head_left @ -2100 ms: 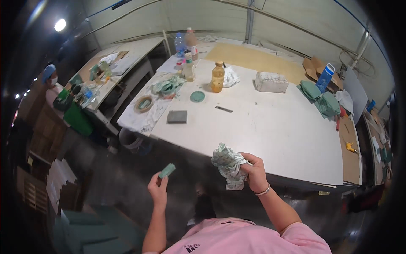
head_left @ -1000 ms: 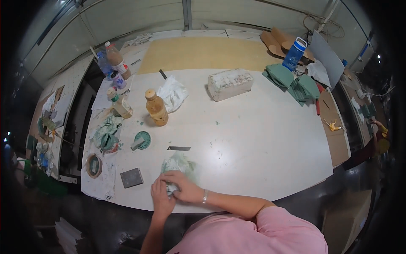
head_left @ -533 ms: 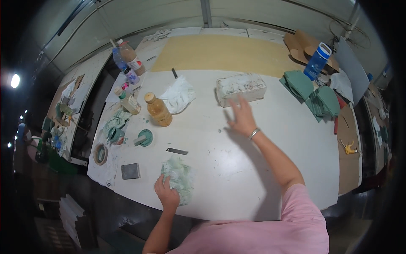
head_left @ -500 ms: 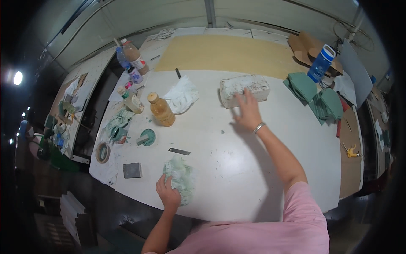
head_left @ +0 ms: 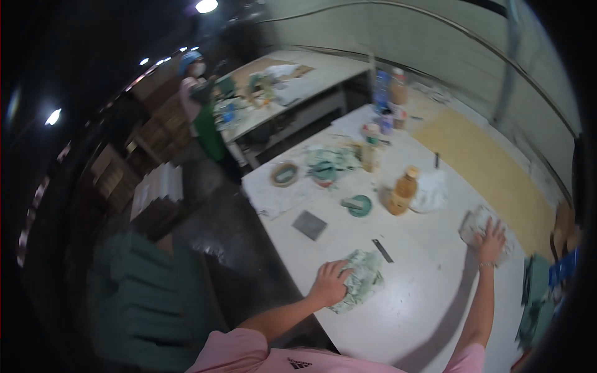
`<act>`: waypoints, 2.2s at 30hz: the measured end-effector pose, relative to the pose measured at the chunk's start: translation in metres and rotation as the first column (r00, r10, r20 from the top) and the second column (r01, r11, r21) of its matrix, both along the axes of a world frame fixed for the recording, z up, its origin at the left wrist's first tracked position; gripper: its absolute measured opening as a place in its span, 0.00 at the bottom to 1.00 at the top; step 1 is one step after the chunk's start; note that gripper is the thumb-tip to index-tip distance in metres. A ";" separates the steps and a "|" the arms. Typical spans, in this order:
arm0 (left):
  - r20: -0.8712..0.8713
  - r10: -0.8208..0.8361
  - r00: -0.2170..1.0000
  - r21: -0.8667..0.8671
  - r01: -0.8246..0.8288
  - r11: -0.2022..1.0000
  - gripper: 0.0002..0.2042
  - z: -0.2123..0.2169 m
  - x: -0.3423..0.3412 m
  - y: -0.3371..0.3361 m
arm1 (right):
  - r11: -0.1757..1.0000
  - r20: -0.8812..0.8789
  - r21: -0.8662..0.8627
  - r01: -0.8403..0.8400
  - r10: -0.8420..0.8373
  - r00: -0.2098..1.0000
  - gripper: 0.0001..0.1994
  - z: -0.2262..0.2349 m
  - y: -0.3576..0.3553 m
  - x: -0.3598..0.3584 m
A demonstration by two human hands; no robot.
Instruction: Cleaning, sanding, and organizing a stack of green wooden furniture components.
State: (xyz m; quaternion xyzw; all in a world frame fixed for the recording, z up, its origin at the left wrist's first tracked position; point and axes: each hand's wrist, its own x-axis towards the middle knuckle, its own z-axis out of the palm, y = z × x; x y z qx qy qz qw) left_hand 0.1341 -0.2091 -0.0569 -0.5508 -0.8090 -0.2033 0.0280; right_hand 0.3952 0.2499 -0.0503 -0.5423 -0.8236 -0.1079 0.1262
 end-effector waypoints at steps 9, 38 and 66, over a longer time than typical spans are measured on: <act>0.134 0.085 0.987 -0.038 -0.081 0.996 0.23 0.015 0.002 -0.013 | 0.971 -0.373 -0.057 -0.234 0.197 0.907 0.41 0.015 -0.047 -0.041; 0.901 -0.102 -0.422 -0.372 -0.628 -0.684 0.07 -0.149 0.279 -0.805 | -0.448 -0.665 -0.713 -0.540 0.677 0.316 0.12 0.011 -0.867 -0.260; 0.859 -0.452 0.241 -0.184 -0.677 -0.712 0.23 -0.079 0.181 -0.914 | -0.757 -0.647 -0.611 0.231 0.646 0.404 0.27 -0.164 -1.215 -0.289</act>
